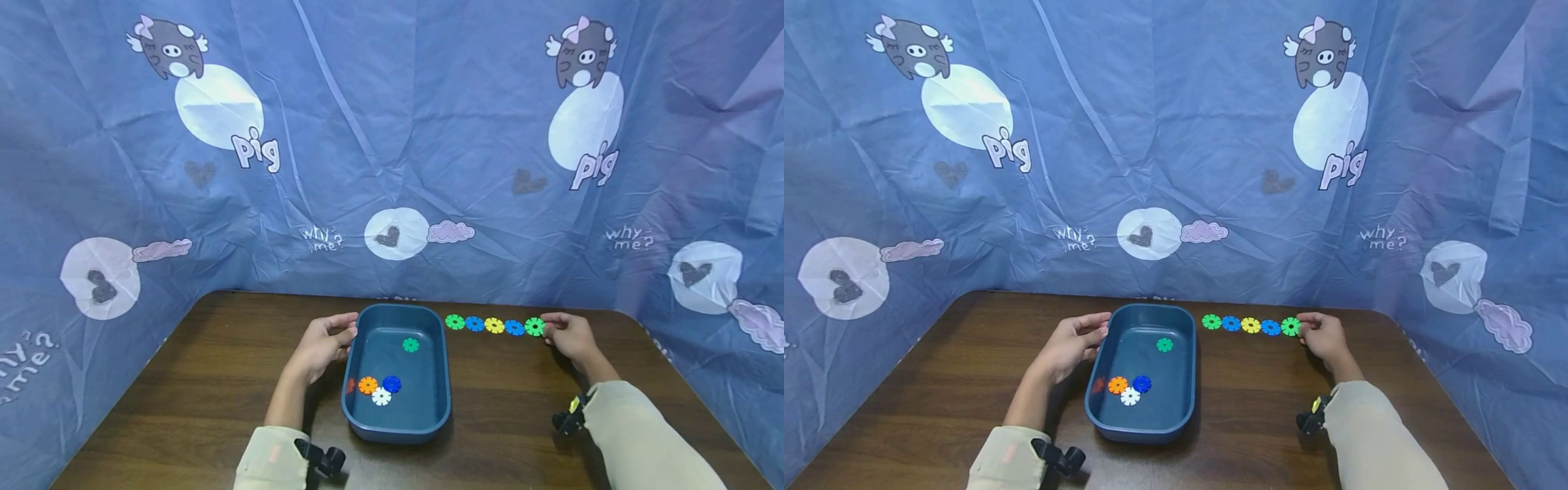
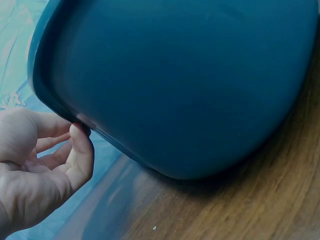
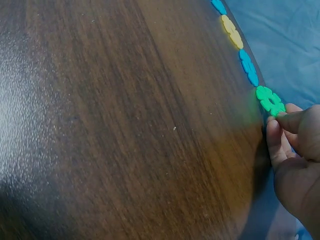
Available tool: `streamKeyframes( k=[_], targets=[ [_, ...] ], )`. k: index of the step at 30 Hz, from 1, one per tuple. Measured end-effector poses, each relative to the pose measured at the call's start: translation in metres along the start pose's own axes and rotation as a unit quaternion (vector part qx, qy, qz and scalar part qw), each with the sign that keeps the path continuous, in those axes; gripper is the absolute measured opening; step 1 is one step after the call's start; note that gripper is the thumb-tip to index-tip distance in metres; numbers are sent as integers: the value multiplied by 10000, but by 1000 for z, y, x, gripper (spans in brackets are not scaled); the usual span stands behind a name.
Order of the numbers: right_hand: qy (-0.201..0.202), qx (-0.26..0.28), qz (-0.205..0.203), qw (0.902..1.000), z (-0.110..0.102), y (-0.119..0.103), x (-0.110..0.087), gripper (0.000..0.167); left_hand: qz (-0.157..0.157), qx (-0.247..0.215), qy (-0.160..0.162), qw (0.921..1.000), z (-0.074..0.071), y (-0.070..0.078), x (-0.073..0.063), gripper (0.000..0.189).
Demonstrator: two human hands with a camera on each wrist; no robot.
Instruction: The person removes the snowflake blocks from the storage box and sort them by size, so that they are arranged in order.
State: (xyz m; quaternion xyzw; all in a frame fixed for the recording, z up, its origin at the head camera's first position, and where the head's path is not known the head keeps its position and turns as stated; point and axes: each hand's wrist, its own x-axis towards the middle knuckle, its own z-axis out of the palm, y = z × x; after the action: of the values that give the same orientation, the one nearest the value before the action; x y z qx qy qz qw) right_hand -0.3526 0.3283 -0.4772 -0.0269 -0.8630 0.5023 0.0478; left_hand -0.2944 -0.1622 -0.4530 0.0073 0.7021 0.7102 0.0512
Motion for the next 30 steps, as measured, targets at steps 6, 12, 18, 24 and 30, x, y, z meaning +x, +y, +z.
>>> streamKeyframes(
  k=[6,12,18,24,30],
  targets=[
    [-43,-244,-43,9997,-3,3,-1,31,-37,57,63,10000,2,1,0,37],
    [-46,-378,-36,9993,-4,4,-2,30,1,99,62,9999,1,0,2,37],
    [-91,-346,-15,9994,-3,1,-3,31,12,94,96,9999,0,0,1,37],
    [-65,42,-1,10000,-4,3,-2,34,17,105,44,9999,0,-1,2,37],
    [-305,108,-77,9994,-6,-4,-2,37,-14,52,66,10000,0,0,1,37]
  ],
)
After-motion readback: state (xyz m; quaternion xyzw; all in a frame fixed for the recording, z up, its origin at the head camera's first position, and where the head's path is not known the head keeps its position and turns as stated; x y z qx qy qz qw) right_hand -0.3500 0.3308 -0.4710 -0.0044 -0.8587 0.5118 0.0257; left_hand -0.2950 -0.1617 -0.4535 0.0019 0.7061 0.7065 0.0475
